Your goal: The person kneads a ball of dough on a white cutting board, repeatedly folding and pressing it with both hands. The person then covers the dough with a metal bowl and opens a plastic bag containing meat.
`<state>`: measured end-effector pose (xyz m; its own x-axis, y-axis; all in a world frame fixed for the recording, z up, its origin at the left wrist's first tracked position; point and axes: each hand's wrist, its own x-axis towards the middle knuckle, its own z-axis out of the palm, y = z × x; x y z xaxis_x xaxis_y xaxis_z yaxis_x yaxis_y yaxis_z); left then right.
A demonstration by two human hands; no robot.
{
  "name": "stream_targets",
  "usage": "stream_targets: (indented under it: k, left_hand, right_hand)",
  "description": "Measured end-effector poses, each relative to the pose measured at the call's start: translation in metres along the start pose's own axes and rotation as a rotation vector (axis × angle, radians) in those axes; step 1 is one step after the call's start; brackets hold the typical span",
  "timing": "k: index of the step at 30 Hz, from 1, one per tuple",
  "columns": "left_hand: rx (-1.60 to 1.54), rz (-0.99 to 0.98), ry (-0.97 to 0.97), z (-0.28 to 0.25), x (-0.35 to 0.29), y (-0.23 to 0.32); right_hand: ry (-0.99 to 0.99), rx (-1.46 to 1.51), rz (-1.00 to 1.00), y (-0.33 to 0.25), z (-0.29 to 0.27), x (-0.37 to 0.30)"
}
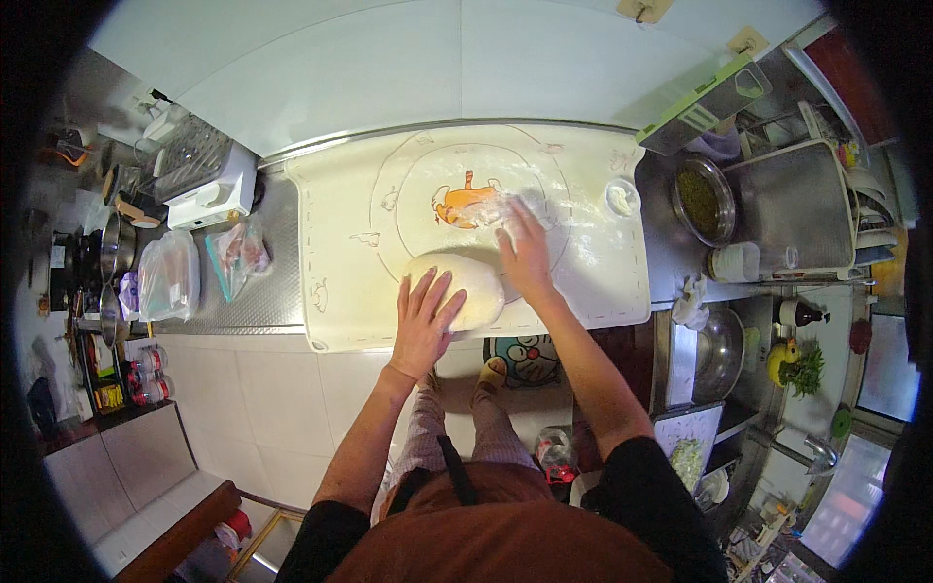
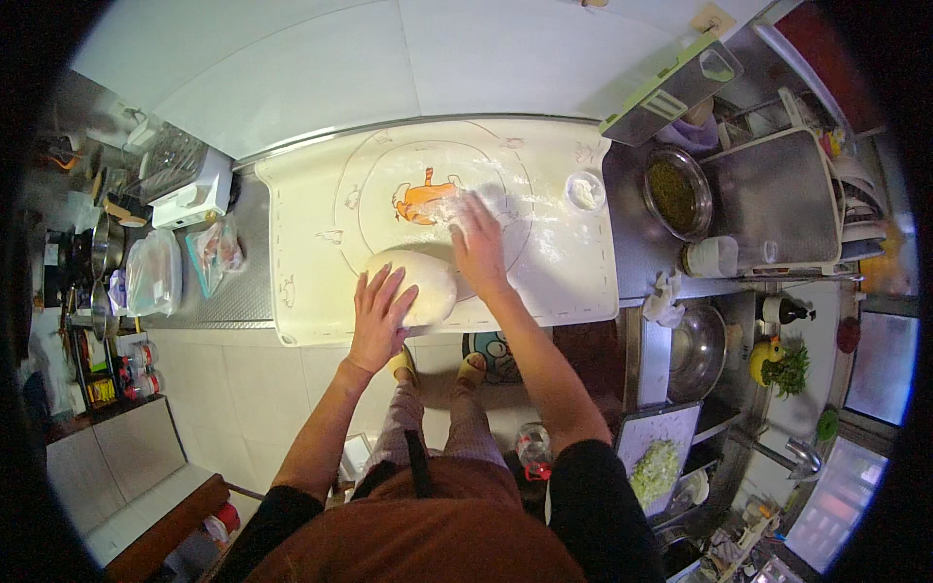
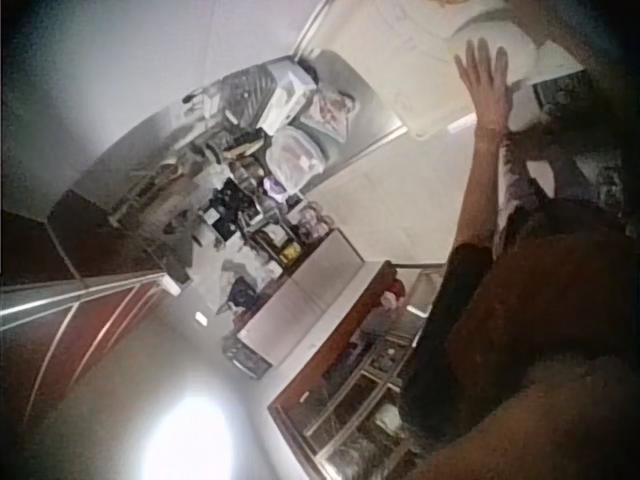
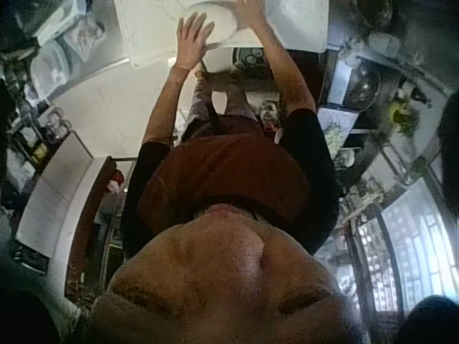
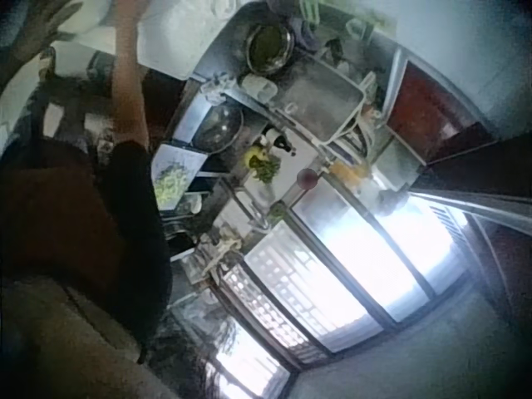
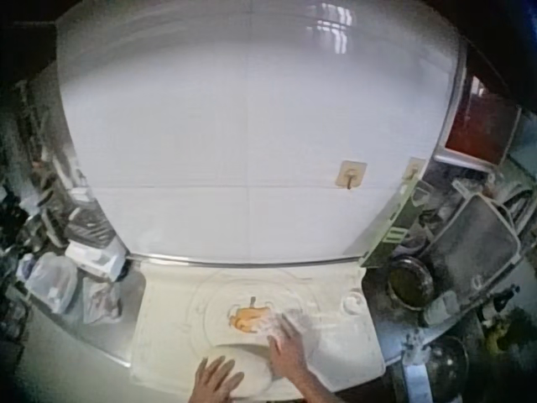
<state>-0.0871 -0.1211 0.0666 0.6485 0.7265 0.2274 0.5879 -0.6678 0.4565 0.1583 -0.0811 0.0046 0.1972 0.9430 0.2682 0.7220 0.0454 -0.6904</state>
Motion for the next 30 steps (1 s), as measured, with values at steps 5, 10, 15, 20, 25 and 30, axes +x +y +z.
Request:
stream_targets:
  k: [5, 10, 15, 20, 25, 30]
  left_hand:
    - [-0.007, -0.067, -0.053, -0.017, 0.041, 0.005]
    - [-0.472, -0.189, -0.110, -0.038, 0.058, 0.008]
    - [-0.344, -0.205, -0.196, -0.039, 0.022, 0.005]
    - [-0.418, -0.326, 0.101, -0.016, -0.011, 0.014]
    - [-0.151, -0.259, 0.314, 0.020, 0.026, -0.026]
    - [-0.010, -0.324, 0.271, 0.031, 0.078, -0.064]
  right_hand:
    - [-0.183, 0.851, 0.873, -0.065, -0.006, -0.018]
    - [0.063, 0.681, 0.592, -0.101, -0.023, -0.030]
    - [-0.030, -0.133, 0.366, -0.134, -0.012, -0.069]
    - [0.208, -0.243, -0.004, -0.131, 0.028, -0.081]
    - [0.092, -0.267, 0.043, -0.098, 0.054, -0.040]
    - [-0.041, -0.356, 0.139, -0.080, 0.066, 0.011]
